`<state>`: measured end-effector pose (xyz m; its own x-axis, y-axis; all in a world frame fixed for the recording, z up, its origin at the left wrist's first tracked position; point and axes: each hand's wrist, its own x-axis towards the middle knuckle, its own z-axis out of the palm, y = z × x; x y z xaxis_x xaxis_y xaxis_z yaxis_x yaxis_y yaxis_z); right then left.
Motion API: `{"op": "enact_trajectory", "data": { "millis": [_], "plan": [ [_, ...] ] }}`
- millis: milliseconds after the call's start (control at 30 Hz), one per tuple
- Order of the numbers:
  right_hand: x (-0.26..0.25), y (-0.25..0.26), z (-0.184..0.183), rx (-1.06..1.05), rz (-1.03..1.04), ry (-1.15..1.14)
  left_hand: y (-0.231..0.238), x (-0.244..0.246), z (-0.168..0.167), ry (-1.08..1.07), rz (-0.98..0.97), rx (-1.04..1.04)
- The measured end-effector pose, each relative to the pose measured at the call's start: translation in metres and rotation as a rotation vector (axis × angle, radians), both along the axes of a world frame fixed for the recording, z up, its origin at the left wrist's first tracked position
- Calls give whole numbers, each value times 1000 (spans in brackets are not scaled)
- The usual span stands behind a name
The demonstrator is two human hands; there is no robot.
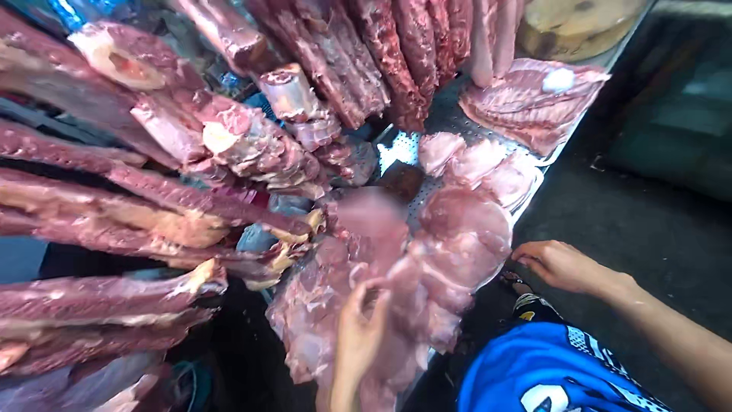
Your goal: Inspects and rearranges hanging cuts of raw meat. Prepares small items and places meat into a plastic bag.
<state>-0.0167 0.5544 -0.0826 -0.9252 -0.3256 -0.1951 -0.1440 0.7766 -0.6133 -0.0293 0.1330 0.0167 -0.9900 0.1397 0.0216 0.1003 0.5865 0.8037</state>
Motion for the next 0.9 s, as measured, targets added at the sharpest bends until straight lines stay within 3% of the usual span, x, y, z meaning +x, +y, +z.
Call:
{"op": "enact_trajectory", "data": {
  "millis": [100,233,333,500,600,733,800,900],
  "plan": [
    [-21,45,1,-20,-77,22,36,-5,-16,-27,14,140],
    [-75,126,19,-7,-218,156,63,-5,-20,-39,171,234],
    [-140,189,39,-41,-377,297,79,-3,-24,-46,267,221],
    [-266,280,34,-32,-600,408,129,-3,-16,-33,349,256],
    [-330,300,34,81,-524,288,165,-3,-11,-18,379,248],
    [-387,309,9,305,-236,74,203,1,-11,-69,421,214],
    [-405,319,-4,284,-200,72,215,5,-11,-90,426,203],
    [-408,325,-1,50,-307,107,227,11,-14,-97,455,211]
  ]
}}
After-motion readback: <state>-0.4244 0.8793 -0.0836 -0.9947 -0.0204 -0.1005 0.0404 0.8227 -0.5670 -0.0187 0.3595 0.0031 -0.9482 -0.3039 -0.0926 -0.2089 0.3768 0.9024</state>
